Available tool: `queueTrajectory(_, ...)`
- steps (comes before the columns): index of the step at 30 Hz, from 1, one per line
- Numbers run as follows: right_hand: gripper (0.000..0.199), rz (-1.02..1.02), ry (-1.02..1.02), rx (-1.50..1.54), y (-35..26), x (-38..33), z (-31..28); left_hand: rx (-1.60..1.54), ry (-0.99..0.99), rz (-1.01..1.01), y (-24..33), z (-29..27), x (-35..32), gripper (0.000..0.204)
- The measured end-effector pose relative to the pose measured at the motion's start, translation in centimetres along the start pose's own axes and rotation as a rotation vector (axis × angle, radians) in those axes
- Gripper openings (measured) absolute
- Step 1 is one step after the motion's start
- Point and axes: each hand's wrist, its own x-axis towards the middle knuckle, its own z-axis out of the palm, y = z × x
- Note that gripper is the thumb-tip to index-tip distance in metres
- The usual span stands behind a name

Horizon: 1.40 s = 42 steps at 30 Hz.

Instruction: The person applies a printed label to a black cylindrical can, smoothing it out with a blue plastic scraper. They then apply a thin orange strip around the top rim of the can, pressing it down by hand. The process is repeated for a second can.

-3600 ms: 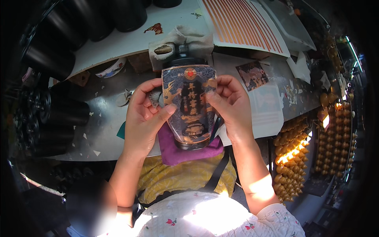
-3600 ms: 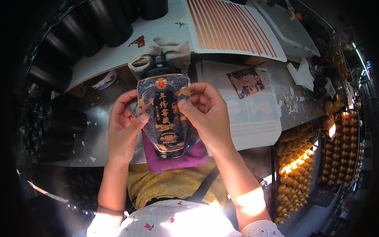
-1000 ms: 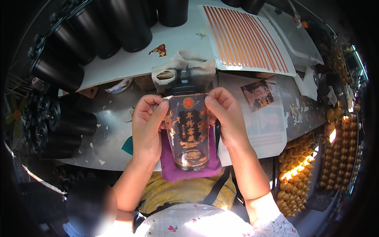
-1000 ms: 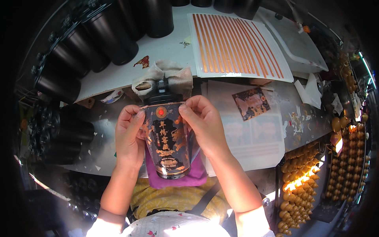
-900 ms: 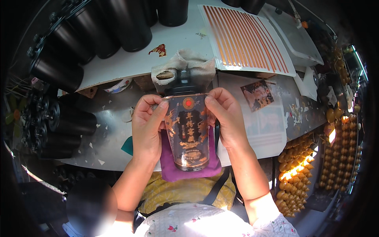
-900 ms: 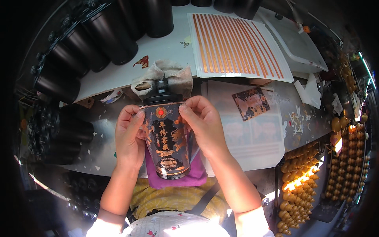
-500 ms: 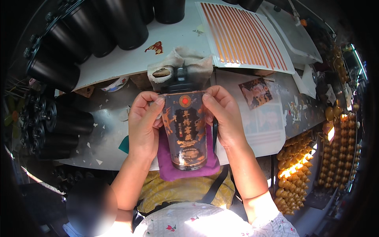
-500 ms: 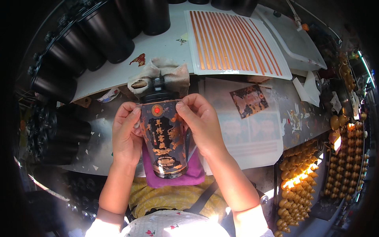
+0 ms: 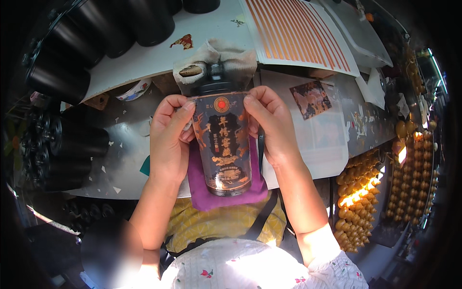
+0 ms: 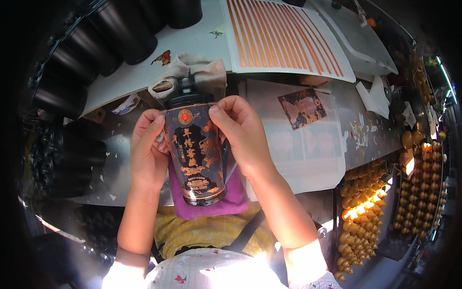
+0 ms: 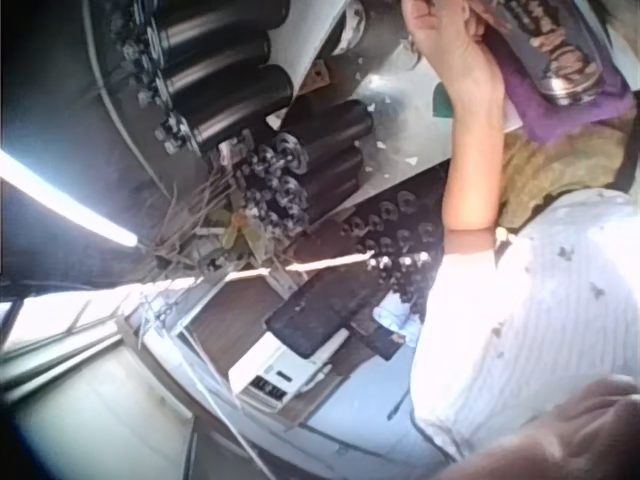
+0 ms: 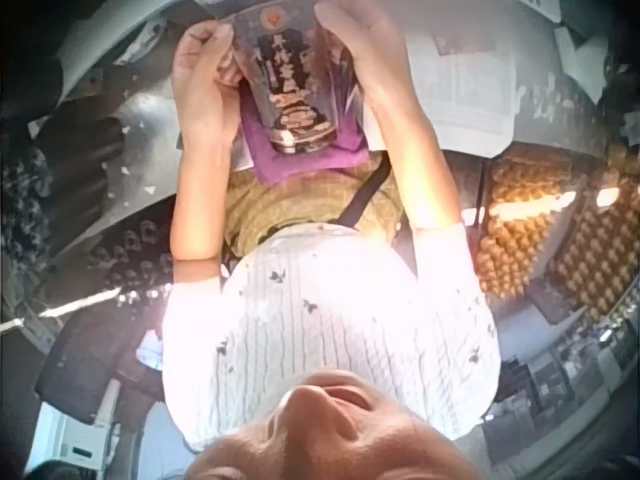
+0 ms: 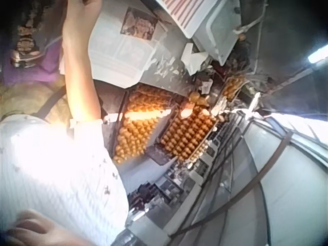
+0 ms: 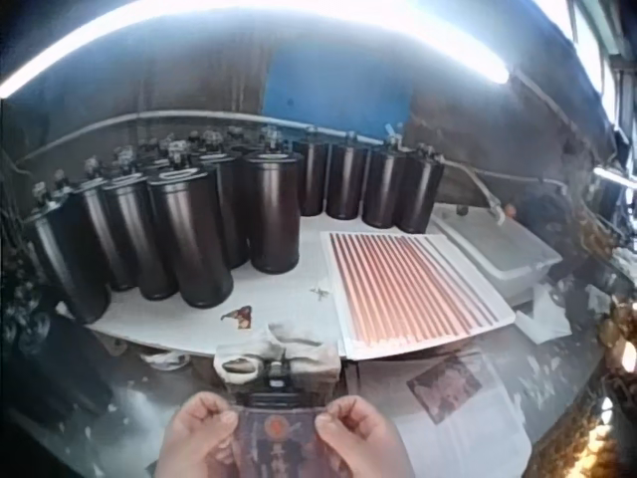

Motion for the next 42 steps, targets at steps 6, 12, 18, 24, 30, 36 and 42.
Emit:
queueTrajectory(6, 0.016, -0.007, 0.018, 0.014, -0.1, -0.2, 0.1, -0.025, -0.030, -0.014, 0.1, -0.4, 0.2, 0.014)
queueTrajectory(12, 0.047, 0.100, -0.032, -0.003, 1.7, -3.6, -1.7, 0.637, -0.146, 0.499, -1.5, -4.2, -2.1, 0.084)
queueTrajectory(18, 0.088, 0.118, -0.241, -0.077, 1.7, -6.1, -3.5, 1.008, -0.446, 0.337, -2.3, -6.0, -4.8, 0.110)
queueTrajectory(24, 0.094, 0.105, -0.265, -0.076, 2.0, -6.1, -3.6, 0.778, -0.443, 0.239, -3.2, -6.1, -4.7, 0.114)
queueTrajectory(30, 0.100, 0.096, -0.303, -0.090, 2.2, -5.8, -3.8, 0.785, -0.460, 0.209, -2.8, -6.0, -4.6, 0.118)
queueTrajectory(36, 0.110, 0.084, -0.333, -0.155, 1.6, -5.9, -3.8, 0.744, -0.438, 0.215, -3.4, -6.3, -4.8, 0.123)
queueTrajectory(42, 0.108, 0.099, -0.335, -0.142, 1.2, -5.9, -4.0, 0.857, -0.527, 0.198, -2.3, -6.5, -4.3, 0.125)
